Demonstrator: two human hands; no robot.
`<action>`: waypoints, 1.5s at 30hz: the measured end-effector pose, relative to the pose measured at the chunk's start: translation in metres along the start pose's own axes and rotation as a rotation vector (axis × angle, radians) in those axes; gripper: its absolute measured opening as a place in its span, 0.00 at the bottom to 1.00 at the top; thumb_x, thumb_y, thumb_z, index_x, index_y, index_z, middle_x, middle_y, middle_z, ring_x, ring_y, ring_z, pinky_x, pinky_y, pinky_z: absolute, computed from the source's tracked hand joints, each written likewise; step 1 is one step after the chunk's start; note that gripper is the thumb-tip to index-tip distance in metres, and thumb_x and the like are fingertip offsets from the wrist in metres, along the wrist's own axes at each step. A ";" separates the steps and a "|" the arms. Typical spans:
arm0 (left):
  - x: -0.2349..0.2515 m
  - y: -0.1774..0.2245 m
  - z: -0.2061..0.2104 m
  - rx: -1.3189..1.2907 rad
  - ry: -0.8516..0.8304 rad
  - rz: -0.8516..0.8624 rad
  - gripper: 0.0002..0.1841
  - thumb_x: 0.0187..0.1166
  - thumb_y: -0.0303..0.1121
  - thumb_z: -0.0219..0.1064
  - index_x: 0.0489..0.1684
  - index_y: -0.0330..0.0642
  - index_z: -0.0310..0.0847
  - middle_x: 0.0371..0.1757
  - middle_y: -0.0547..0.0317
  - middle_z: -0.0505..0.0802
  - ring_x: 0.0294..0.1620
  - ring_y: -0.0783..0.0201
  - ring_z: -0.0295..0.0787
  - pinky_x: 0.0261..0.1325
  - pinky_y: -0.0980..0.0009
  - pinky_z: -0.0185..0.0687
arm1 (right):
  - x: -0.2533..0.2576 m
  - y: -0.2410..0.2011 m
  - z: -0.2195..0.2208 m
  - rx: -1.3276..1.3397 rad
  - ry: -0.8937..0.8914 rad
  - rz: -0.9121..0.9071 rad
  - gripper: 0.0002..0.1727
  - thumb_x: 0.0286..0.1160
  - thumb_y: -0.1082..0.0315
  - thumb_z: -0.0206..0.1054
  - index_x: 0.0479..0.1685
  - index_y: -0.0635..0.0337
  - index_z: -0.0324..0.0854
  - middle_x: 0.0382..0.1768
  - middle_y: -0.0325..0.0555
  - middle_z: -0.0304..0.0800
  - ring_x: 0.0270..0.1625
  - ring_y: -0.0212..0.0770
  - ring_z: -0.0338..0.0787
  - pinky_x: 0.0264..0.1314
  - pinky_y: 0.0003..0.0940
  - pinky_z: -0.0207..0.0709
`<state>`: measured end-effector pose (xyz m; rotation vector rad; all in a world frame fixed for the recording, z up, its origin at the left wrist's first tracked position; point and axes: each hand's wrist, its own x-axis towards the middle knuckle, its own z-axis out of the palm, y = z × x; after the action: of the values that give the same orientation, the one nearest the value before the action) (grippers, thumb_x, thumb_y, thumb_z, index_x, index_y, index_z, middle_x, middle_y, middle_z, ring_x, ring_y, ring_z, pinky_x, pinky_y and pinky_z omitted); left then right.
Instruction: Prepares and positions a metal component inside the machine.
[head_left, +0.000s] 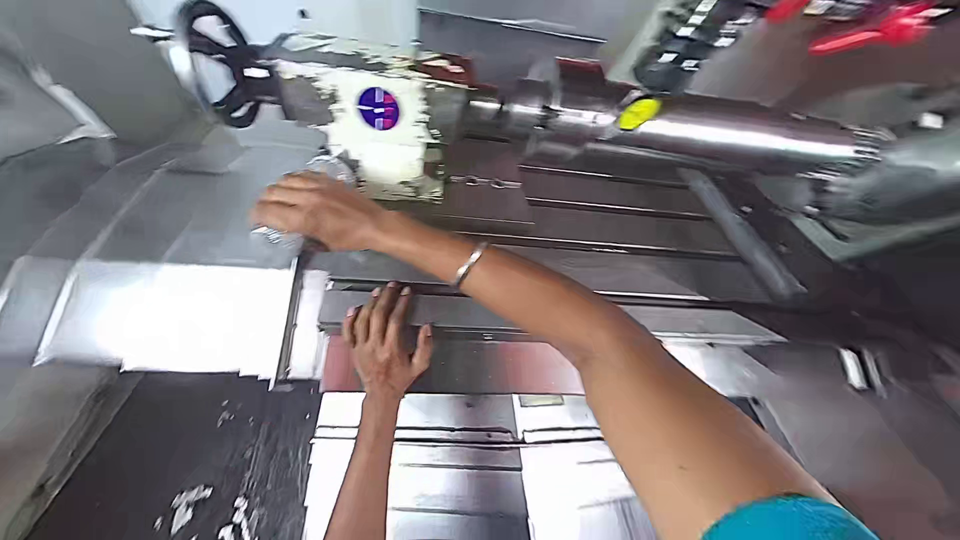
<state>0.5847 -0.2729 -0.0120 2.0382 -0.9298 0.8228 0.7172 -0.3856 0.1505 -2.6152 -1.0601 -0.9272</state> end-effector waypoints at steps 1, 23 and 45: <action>0.001 -0.001 0.001 0.002 0.004 0.005 0.34 0.79 0.66 0.46 0.69 0.55 0.86 0.70 0.55 0.90 0.78 0.56 0.78 0.87 0.47 0.47 | 0.001 0.000 0.001 -0.011 -0.004 0.000 0.19 0.64 0.76 0.75 0.57 0.57 0.91 0.53 0.49 0.95 0.61 0.51 0.91 0.68 0.47 0.81; 0.003 -0.002 0.002 0.018 -0.019 0.013 0.33 0.82 0.63 0.48 0.64 0.50 0.88 0.67 0.52 0.91 0.75 0.55 0.81 0.86 0.52 0.56 | 0.008 -0.132 -0.043 0.776 0.207 -0.031 0.16 0.65 0.66 0.74 0.45 0.70 0.93 0.42 0.54 0.96 0.50 0.44 0.93 0.64 0.34 0.80; 0.001 -0.003 0.001 0.014 0.007 0.014 0.35 0.80 0.65 0.44 0.67 0.53 0.86 0.68 0.54 0.90 0.79 0.56 0.75 0.88 0.50 0.41 | -0.007 0.000 0.009 -0.086 -0.064 0.037 0.29 0.58 0.71 0.81 0.66 0.51 0.89 0.45 0.46 0.93 0.53 0.47 0.90 0.67 0.42 0.78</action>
<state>0.5878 -0.2731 -0.0129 2.0421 -0.9377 0.8457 0.7173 -0.3859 0.1386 -2.7417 -1.0041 -0.9057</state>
